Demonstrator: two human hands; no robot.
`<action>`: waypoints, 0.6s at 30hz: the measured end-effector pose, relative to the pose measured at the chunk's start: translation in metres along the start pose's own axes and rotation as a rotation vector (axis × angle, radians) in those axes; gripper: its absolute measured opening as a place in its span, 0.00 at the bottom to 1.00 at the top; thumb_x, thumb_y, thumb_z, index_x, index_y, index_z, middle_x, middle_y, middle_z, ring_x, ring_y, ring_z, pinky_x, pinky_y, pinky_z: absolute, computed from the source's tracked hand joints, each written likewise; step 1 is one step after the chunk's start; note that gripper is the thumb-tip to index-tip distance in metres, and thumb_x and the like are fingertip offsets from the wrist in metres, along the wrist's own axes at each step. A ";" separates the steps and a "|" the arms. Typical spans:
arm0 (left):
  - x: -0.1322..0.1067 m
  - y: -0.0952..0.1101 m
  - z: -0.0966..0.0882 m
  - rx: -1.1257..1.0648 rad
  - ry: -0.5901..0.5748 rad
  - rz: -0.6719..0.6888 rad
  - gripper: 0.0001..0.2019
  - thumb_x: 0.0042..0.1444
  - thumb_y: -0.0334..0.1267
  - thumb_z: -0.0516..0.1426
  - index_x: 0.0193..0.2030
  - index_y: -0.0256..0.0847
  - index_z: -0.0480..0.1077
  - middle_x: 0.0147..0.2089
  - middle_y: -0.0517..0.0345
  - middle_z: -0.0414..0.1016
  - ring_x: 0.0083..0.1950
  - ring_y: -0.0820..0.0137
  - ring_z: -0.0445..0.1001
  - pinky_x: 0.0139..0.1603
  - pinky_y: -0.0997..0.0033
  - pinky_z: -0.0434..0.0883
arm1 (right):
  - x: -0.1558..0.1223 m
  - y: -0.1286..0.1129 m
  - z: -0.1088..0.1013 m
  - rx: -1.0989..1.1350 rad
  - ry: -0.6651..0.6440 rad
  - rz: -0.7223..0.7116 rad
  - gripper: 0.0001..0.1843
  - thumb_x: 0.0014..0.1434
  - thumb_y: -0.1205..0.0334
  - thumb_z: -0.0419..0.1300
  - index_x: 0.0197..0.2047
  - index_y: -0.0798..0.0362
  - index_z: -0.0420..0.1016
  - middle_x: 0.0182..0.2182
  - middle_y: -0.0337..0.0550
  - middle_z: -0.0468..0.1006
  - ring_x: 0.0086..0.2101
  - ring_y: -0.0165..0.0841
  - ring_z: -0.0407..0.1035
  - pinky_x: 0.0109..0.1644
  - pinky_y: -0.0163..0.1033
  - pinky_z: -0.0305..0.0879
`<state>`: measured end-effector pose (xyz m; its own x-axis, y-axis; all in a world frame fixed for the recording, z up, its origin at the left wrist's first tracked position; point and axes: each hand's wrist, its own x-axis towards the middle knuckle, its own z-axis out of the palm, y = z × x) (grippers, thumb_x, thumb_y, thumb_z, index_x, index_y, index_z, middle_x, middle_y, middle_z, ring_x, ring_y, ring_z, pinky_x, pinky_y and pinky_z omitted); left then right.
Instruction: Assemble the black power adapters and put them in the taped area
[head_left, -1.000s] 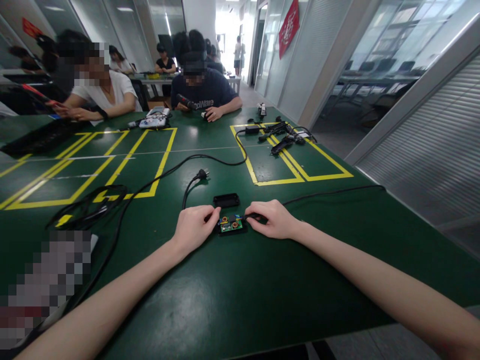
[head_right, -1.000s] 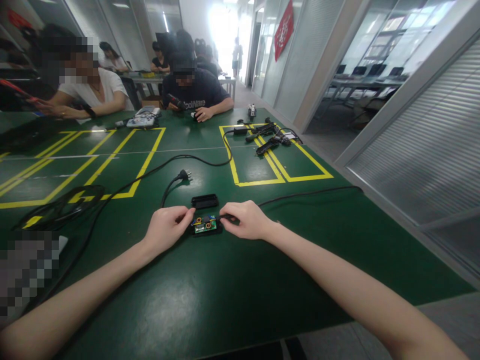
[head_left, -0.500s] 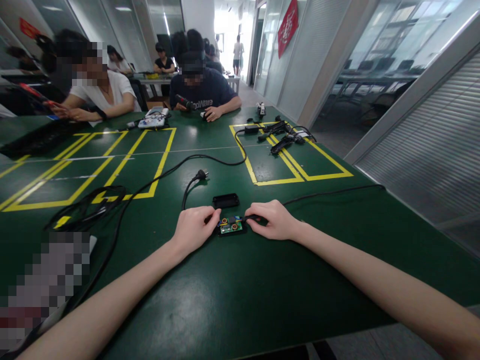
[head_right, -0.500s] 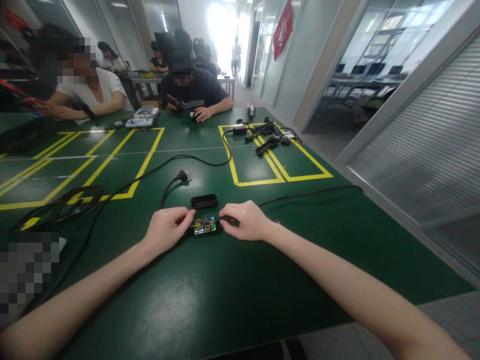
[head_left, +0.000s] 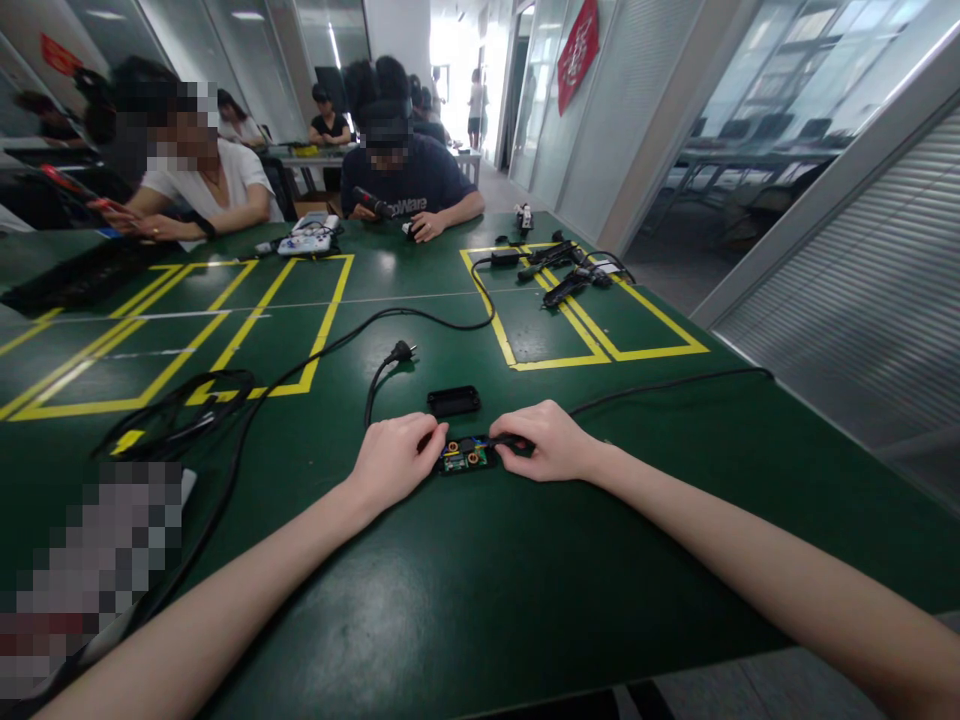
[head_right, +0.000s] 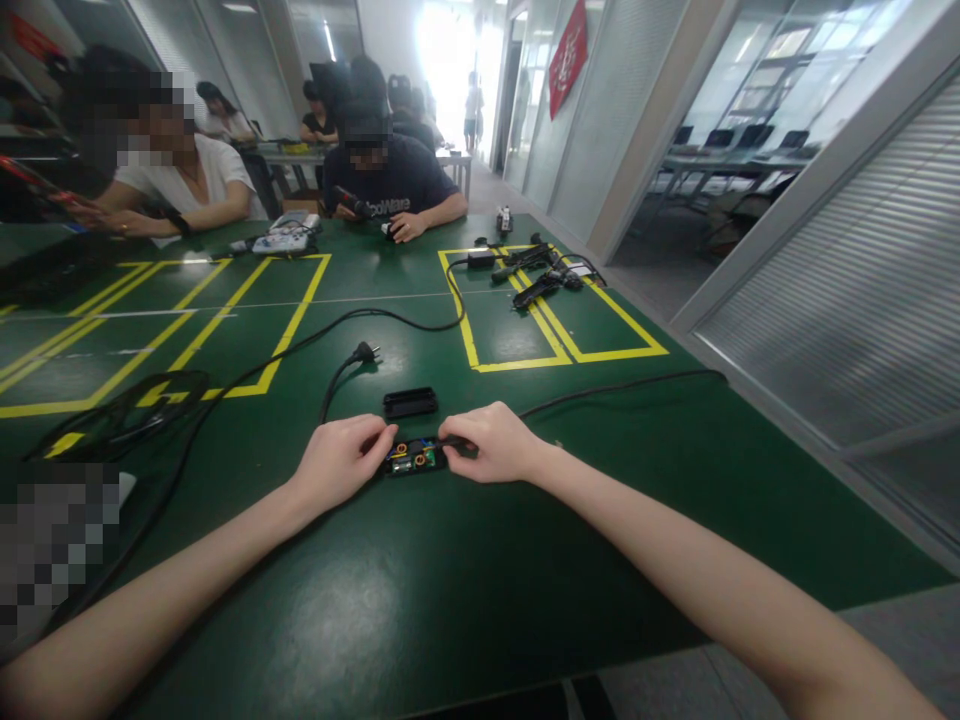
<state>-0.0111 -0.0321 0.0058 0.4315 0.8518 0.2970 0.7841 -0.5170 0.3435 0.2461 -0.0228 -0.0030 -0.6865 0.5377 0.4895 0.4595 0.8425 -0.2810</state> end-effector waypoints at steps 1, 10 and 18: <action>0.000 0.000 0.000 0.002 -0.004 0.003 0.20 0.69 0.41 0.50 0.24 0.42 0.66 0.24 0.59 0.70 0.26 0.70 0.67 0.30 0.69 0.54 | 0.000 0.000 0.000 0.002 -0.006 0.000 0.04 0.60 0.66 0.57 0.36 0.52 0.74 0.22 0.35 0.75 0.20 0.28 0.67 0.27 0.32 0.57; 0.000 0.000 0.001 0.053 -0.043 -0.001 0.19 0.70 0.41 0.51 0.26 0.42 0.68 0.25 0.59 0.74 0.28 0.68 0.72 0.30 0.69 0.54 | 0.001 0.001 -0.005 -0.005 -0.126 -0.039 0.09 0.60 0.56 0.63 0.35 0.52 0.69 0.26 0.38 0.76 0.24 0.30 0.69 0.28 0.34 0.55; 0.000 0.001 0.000 0.076 -0.052 -0.002 0.18 0.70 0.41 0.50 0.29 0.42 0.71 0.28 0.58 0.75 0.30 0.68 0.73 0.30 0.70 0.57 | -0.001 0.009 -0.003 -0.130 -0.144 -0.142 0.19 0.71 0.45 0.57 0.37 0.53 0.72 0.27 0.39 0.76 0.26 0.30 0.70 0.29 0.35 0.53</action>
<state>-0.0109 -0.0328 0.0059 0.4513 0.8569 0.2492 0.8156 -0.5094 0.2744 0.2527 -0.0162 -0.0033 -0.8185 0.4207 0.3911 0.4149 0.9039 -0.1040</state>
